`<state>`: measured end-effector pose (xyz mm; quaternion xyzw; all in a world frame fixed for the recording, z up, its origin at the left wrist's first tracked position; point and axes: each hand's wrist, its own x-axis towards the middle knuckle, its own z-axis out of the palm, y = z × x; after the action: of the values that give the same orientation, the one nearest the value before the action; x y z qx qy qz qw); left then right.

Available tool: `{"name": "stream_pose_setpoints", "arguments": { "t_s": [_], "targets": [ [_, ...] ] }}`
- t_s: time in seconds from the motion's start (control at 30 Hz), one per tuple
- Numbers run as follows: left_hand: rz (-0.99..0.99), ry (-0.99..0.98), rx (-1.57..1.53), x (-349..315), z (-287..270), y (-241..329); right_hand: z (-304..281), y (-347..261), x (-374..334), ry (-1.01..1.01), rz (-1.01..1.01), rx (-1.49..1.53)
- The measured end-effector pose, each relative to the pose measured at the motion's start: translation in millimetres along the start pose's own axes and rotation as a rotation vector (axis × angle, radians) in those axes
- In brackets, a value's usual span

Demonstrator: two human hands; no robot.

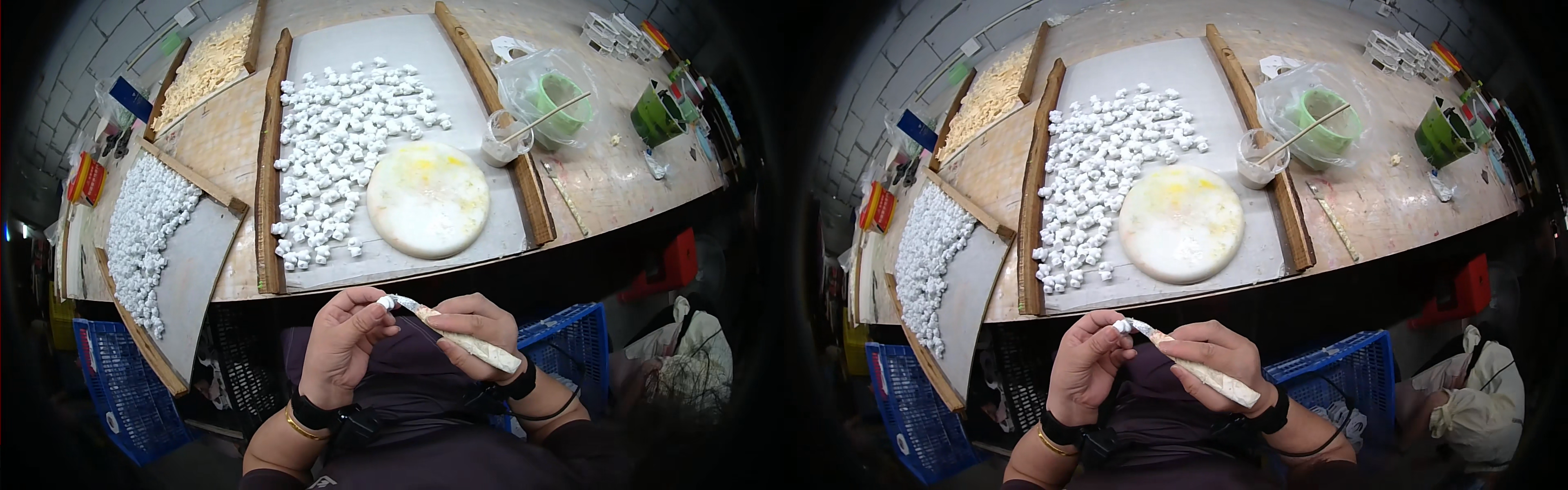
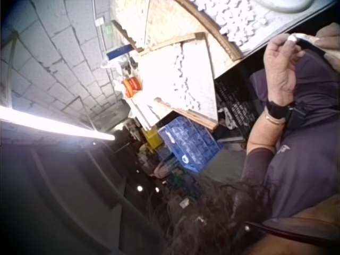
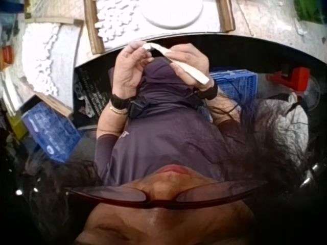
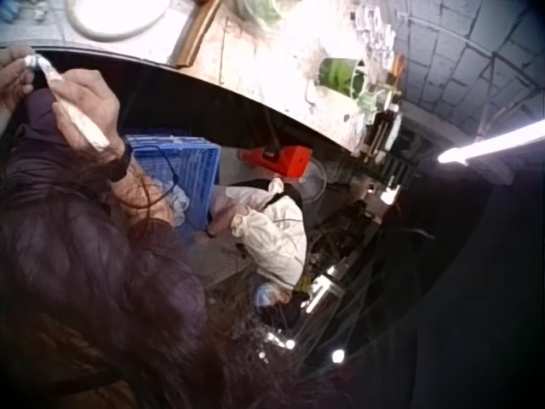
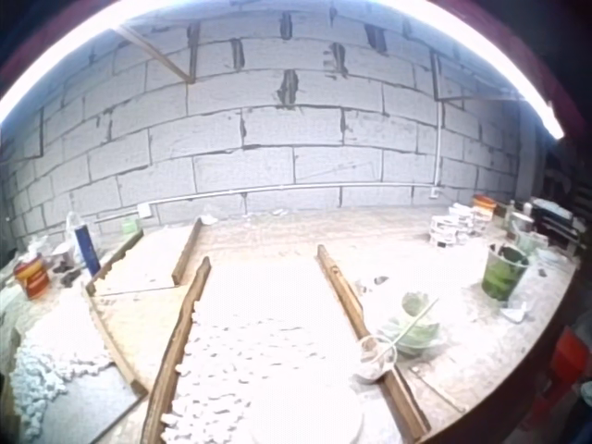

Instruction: Deburring and inspecting small white plastic parts using a hand tool on a factory workbench.

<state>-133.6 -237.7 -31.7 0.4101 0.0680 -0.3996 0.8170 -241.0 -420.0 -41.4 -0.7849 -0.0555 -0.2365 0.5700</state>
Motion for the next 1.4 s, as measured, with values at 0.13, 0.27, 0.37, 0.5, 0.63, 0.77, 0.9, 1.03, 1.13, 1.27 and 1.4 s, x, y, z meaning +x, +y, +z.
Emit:
{"name": "stream_pose_setpoints", "arguments": {
  "t_s": [0.13,0.27,0.37,0.5,0.63,0.77,0.9,1.03,1.13,1.27,1.4],
  "targets": [
    [-0.014,0.000,-0.015,-0.4,1.1,2.2,-2.4,1.8,-2.2,0.013,-0.005,0.002],
    [-0.002,0.000,0.003,0.4,0.2,2.2,-3.3,2.6,-1.2,0.044,-0.038,-0.013],
    [0.002,0.004,0.007,0.7,0.8,1.8,-1.4,2.9,-0.5,0.035,-0.068,-0.021],
    [0.016,-0.017,0.007,1.0,-2.8,-0.3,1.0,2.2,4.7,0.009,-0.138,-0.075],
    [0.019,0.001,0.017,-0.3,0.1,0.9,0.0,6.1,1.3,-0.004,-0.170,-0.120],
    [0.014,0.023,0.035,-1.2,4.3,2.4,-0.7,8.5,-0.5,0.025,-0.169,-0.113],
    [0.026,0.019,0.057,-1.0,2.7,4.0,-0.1,9.0,-0.8,0.037,-0.175,-0.110],
    [0.057,0.036,0.088,-1.6,0.7,6.3,1.5,7.7,1.7,0.064,-0.188,-0.109],
    [0.086,0.045,0.112,-2.3,0.0,8.0,1.9,7.2,1.9,0.057,-0.186,-0.091],
    [0.098,0.035,0.117,-4.0,-0.6,8.7,4.6,6.8,2.9,0.054,-0.196,-0.079],
    [0.098,0.010,0.091,-4.0,-3.2,6.7,8.4,5.2,6.3,0.048,-0.224,-0.093]
  ]
}}
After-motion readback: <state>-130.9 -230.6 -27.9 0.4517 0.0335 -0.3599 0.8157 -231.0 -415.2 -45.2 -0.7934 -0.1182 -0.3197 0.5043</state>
